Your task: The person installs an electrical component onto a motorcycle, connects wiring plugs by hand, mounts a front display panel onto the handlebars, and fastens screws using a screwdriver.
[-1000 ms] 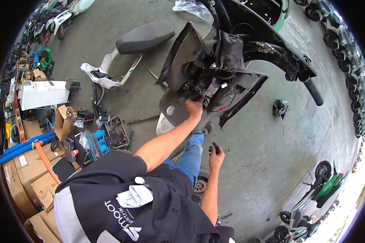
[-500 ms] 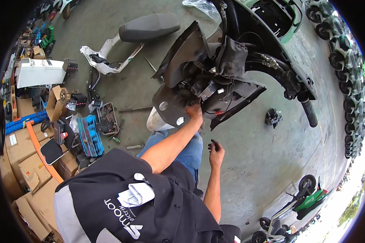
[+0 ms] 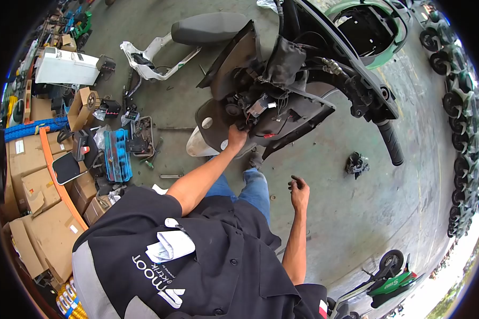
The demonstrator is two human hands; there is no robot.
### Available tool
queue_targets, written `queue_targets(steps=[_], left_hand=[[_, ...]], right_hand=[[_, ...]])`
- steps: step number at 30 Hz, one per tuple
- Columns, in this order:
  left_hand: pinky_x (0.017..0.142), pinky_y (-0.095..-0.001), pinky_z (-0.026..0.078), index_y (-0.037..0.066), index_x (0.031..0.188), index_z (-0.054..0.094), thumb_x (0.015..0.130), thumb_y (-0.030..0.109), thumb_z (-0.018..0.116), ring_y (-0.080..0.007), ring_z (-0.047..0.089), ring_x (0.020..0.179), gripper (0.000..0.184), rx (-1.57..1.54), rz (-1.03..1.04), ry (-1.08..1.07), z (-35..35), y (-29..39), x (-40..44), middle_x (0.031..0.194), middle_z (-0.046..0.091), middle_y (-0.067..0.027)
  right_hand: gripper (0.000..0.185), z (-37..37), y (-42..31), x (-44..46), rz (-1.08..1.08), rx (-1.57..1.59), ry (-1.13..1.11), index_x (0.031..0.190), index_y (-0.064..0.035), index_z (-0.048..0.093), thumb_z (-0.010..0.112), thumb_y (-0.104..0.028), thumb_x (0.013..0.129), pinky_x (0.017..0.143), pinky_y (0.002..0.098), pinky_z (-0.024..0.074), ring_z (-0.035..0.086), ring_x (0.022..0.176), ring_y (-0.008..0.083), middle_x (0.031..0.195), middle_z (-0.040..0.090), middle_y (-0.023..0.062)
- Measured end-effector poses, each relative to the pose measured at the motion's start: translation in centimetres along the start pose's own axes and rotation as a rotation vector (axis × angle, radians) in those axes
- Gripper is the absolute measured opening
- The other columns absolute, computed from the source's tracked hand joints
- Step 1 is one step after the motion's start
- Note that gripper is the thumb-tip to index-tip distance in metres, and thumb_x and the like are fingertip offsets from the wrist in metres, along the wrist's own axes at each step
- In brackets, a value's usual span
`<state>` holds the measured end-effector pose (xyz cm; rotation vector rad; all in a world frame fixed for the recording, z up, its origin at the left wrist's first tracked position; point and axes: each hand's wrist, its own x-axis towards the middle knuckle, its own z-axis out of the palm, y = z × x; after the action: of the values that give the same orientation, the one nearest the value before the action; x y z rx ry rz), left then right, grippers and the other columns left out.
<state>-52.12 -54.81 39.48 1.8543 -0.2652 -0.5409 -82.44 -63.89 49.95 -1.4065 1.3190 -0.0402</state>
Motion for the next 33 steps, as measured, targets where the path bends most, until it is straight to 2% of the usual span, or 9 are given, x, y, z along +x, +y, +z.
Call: queue_targets(steps=[7, 10, 13, 16, 17, 19, 26, 29, 33], left_hand=[[0.075, -0.0398, 0.055, -0.003, 0.096, 0.073, 0.078, 0.017, 0.077, -0.0336, 0.073, 0.085, 0.027, 0.062, -0.189, 0.178, -2.1, 1.8, 1.3, 0.088, 0.075, -0.0172], [0.061, -0.0380, 0.057, -0.009, 0.088, 0.070, 0.079, 0.006, 0.075, -0.0258, 0.071, 0.070, 0.018, -0.165, -0.514, 0.044, -2.2, 4.7, 1.4, 0.085, 0.073, -0.0146], [0.063, -0.0353, 0.055, -0.008, 0.098, 0.071, 0.083, 0.008, 0.072, -0.0233, 0.071, 0.073, 0.022, -0.656, -0.813, -0.038, 0.0, 2.7, 2.9, 0.094, 0.073, -0.0183], [0.069, -0.0370, 0.055, -0.006, 0.102, 0.070, 0.083, 0.011, 0.071, -0.0265, 0.072, 0.082, 0.026, -0.706, -0.858, -0.028, 1.7, 1.4, 4.6, 0.102, 0.072, -0.0192], [0.069, -0.0370, 0.055, -0.006, 0.102, 0.070, 0.083, 0.011, 0.071, -0.0265, 0.072, 0.082, 0.026, -0.715, -0.859, -0.029, 2.0, 1.0, 5.1, 0.102, 0.072, -0.0192], [0.077, -0.0376, 0.054, -0.006, 0.105, 0.070, 0.082, 0.018, 0.072, -0.0283, 0.071, 0.092, 0.034, 0.028, -0.676, 0.026, 2.2, 0.8, 5.6, 0.104, 0.072, -0.0186], [0.080, -0.0381, 0.052, -0.008, 0.107, 0.069, 0.082, 0.024, 0.071, -0.0277, 0.070, 0.097, 0.041, -0.204, -0.639, 0.025, 1.1, 3.6, 3.6, 0.106, 0.072, -0.0211], [0.080, -0.0386, 0.052, -0.009, 0.103, 0.069, 0.082, 0.024, 0.071, -0.0284, 0.070, 0.097, 0.039, -0.132, -0.652, 0.025, 1.6, 4.0, 3.8, 0.103, 0.072, -0.0221], [0.078, -0.0393, 0.054, -0.001, 0.096, 0.074, 0.080, 0.021, 0.074, -0.0288, 0.072, 0.086, 0.027, 0.148, -0.407, 0.120, 2.3, 0.1, 4.6, 0.090, 0.074, -0.0178]], right_hand=[[0.026, -3.1, 1.6, -1.3, 0.013, -0.052, 0.000, 0.118, -0.0013, 0.068, 0.057, -0.012, 0.097, 0.064, 0.0280, 0.0507, 0.065, 0.074, 0.0139, 0.087, 0.072, 0.0098], [0.027, -2.9, 2.6, -1.8, 0.020, -0.047, -0.007, 0.118, -0.0013, 0.068, 0.057, -0.012, 0.097, 0.062, 0.0274, 0.0502, 0.065, 0.073, 0.0136, 0.086, 0.071, 0.0089], [0.027, -2.4, 2.9, -2.3, 0.022, -0.081, -0.049, 0.119, -0.0010, 0.067, 0.056, -0.014, 0.097, 0.063, 0.0281, 0.0501, 0.066, 0.073, 0.0136, 0.088, 0.072, 0.0088], [0.028, -1.9, 3.0, -2.7, 0.007, -0.081, -0.067, 0.119, -0.0013, 0.067, 0.056, -0.015, 0.098, 0.063, 0.0277, 0.0502, 0.066, 0.073, 0.0134, 0.089, 0.073, 0.0086], [0.028, -1.7, 2.9, -2.9, 0.006, -0.089, -0.070, 0.119, -0.0014, 0.067, 0.057, -0.015, 0.098, 0.063, 0.0276, 0.0503, 0.066, 0.073, 0.0133, 0.089, 0.073, 0.0086], [0.028, -1.6, 2.8, -3.2, -0.001, -0.101, -0.071, 0.119, -0.0013, 0.067, 0.056, -0.015, 0.098, 0.063, 0.0276, 0.0503, 0.065, 0.073, 0.0133, 0.089, 0.073, 0.0085], [0.028, -1.9, 3.1, -3.9, 0.012, -0.121, -0.069, 0.120, -0.0014, 0.066, 0.056, -0.015, 0.098, 0.063, 0.0281, 0.0507, 0.066, 0.074, 0.0138, 0.089, 0.073, 0.0088], [0.028, -2.2, 3.2, -3.9, 0.009, -0.121, -0.082, 0.121, -0.0014, 0.066, 0.056, -0.015, 0.098, 0.064, 0.0282, 0.0508, 0.066, 0.074, 0.0141, 0.089, 0.072, 0.0086], [0.029, -2.0, 2.0, -4.4, 0.005, -0.165, -0.077, 0.122, -0.0014, 0.066, 0.056, -0.015, 0.098, 0.064, 0.0285, 0.0511, 0.066, 0.075, 0.0144, 0.088, 0.072, 0.0084]])
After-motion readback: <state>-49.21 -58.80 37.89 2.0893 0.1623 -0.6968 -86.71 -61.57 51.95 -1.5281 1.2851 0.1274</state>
